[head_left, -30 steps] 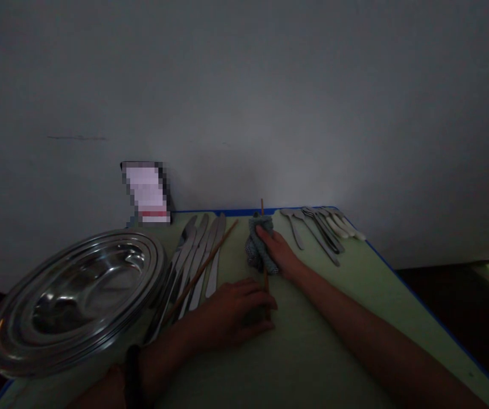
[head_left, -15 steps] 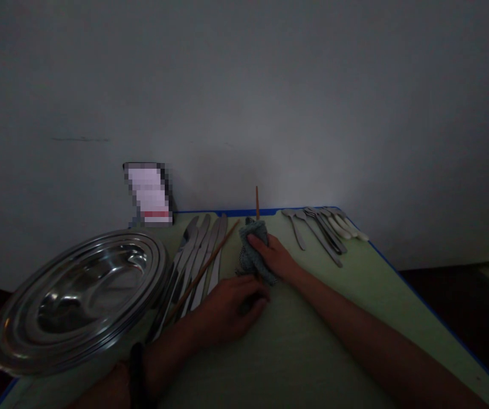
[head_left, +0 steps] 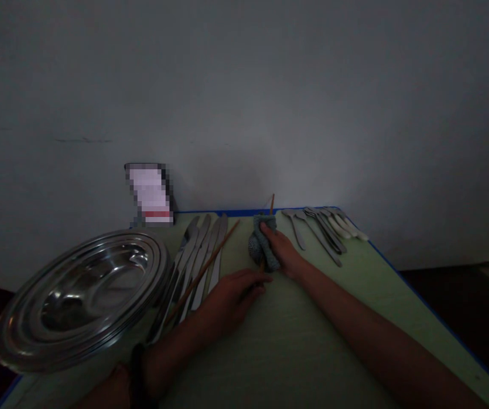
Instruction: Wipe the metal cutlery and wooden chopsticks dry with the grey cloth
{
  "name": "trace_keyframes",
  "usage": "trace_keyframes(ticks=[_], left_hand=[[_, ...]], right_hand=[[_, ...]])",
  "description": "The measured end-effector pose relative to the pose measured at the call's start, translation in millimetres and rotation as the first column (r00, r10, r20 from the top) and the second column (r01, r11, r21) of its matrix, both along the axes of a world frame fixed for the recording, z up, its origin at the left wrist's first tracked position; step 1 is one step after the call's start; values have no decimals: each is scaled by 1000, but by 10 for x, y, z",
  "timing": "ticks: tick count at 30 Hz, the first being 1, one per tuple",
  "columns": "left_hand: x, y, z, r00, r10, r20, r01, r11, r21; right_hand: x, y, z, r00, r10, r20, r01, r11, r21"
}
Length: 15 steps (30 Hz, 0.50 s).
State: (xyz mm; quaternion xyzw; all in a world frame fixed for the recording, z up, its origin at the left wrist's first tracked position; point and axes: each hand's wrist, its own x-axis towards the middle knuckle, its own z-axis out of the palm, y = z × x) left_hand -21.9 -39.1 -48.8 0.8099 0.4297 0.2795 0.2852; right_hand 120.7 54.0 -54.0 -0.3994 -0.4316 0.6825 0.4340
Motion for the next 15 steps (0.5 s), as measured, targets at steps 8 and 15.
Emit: trace_keyframes(ticks=[8, 15], left_hand=[[-19, -44, 25, 976, -191, -104, 198, 978, 63], [-7, -71, 128, 929, -337, -151, 349, 935, 61]], right_hand=[[-26, -114, 35, 958, 64, 280, -117, 977, 177], [-56, -101, 62, 943, 43, 330, -105, 979, 174]])
